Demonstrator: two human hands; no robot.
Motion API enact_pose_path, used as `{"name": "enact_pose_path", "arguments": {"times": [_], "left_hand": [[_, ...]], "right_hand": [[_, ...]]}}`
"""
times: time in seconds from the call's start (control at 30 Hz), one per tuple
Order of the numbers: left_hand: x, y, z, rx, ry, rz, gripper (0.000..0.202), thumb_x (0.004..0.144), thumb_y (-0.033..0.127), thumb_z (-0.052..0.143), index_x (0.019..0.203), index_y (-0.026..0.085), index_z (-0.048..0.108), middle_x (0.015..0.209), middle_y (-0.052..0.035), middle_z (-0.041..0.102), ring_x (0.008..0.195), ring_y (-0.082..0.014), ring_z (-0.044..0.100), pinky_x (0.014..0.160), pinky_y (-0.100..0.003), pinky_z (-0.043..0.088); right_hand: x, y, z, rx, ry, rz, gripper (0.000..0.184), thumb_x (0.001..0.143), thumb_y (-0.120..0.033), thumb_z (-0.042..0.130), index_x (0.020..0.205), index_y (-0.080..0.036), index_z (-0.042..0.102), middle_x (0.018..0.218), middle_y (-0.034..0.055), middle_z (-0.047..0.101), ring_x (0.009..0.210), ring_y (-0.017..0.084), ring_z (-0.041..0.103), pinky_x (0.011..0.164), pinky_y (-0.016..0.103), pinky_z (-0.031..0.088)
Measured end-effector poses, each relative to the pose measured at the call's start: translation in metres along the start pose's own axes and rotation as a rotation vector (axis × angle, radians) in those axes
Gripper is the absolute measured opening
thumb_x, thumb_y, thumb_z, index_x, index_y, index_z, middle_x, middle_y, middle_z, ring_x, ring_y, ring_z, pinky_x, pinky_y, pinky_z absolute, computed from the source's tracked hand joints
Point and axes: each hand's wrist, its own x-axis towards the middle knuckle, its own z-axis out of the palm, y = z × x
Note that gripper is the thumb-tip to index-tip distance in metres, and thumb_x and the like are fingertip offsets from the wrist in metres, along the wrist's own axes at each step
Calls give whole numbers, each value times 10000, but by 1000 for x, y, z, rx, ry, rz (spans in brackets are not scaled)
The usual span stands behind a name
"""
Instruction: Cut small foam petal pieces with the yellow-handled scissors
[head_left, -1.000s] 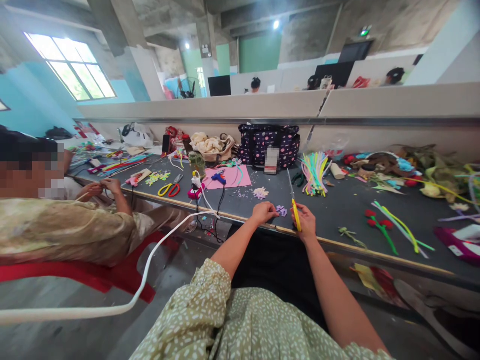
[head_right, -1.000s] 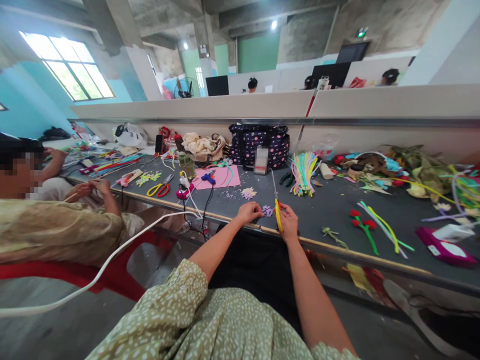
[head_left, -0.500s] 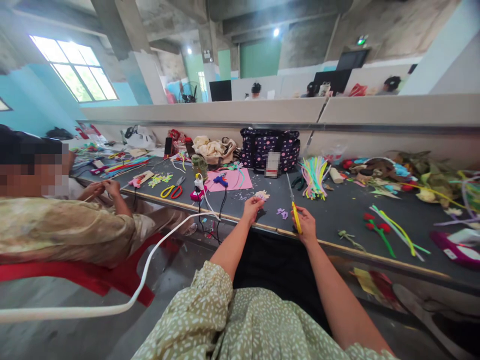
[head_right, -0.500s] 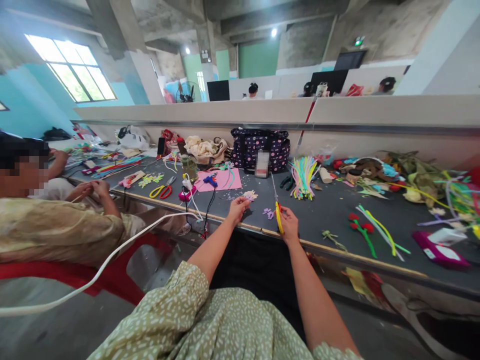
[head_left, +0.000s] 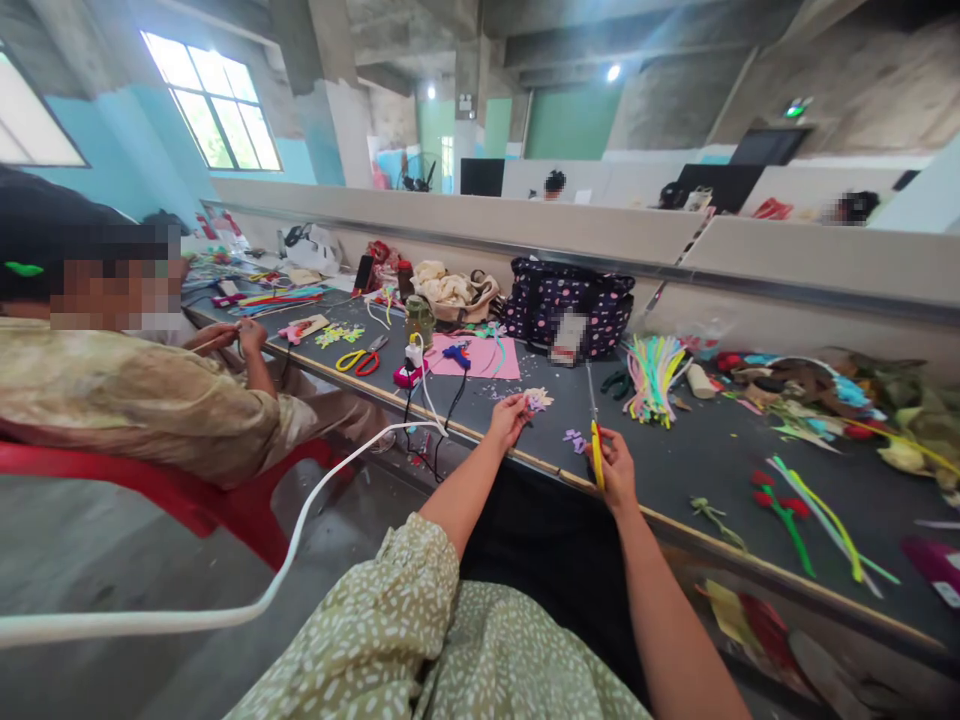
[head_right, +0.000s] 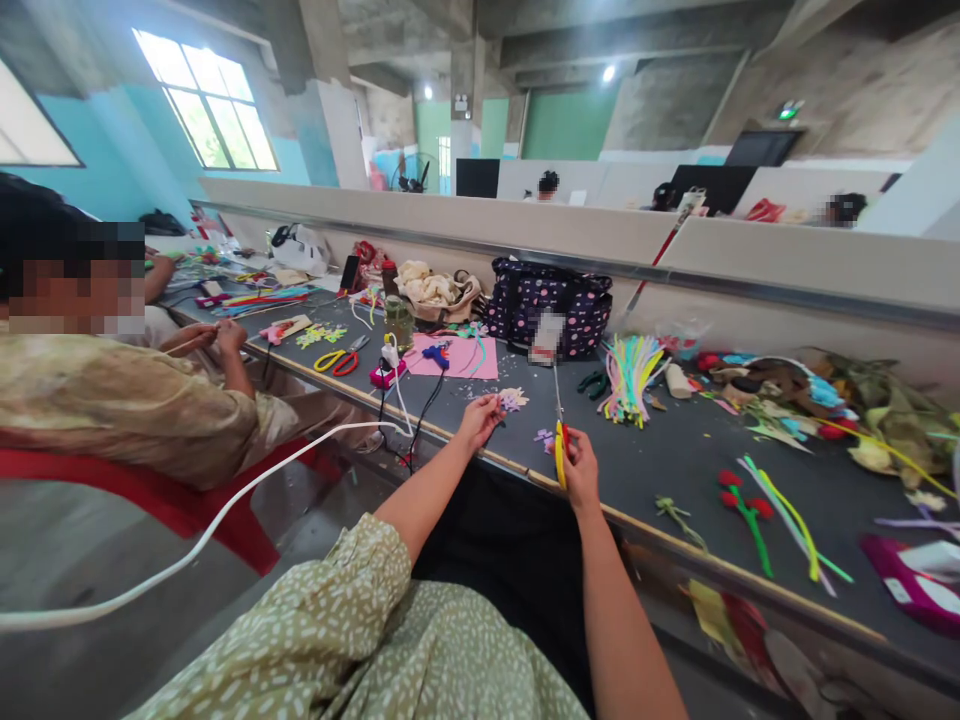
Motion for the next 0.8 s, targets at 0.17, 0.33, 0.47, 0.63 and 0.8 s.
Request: {"name": "enact_pose_path", "arguments": {"times": [0.17,0.33,0.47,0.63,0.8], "left_hand": [[1,1,0,-24,21,15,234,586,187,766,752,127,613,698,0,599,545,-46,497,558,-200,435],[1,2,1,-41,-28,42,258,583,184,767,754,129,582,645,27,553,512,-32,457,539,-193,397],[-2,4,3,-17,-29,31,265,591,203,763,753,128,567,604,37,527,502,-34,453,558,-205,406],[-3,5,4,7,-8,27,260,593,213,756,760,126,576,616,23,549,509,-43,478,585,-221,428],[0,4,3,-20,24,17,212,592,179,730,746,123,594,636,5,584,515,-51,490,611,-234,440]], "right_hand": [[-1,-4,4,-88,-50,-45,532,634,-469,700,1049,-224,474,859,23,630,694,149,587,634,285,477],[-4,-4,8,-104,-22,-98,465,695,-480,650,1038,-216,482,917,50,616,784,169,609,701,309,489],[-5,-3,8,-304,-46,-120,515,692,-524,627,1086,-228,478,955,59,635,834,205,617,750,351,484],[-8,-8,11,-781,-108,-206,628,692,-576,589,1209,-251,444,1097,82,608,913,252,606,754,372,472],[-15,-12,20,-991,-124,-352,606,748,-572,523,1246,-234,458,1150,93,594,998,258,578,735,344,468]]}}
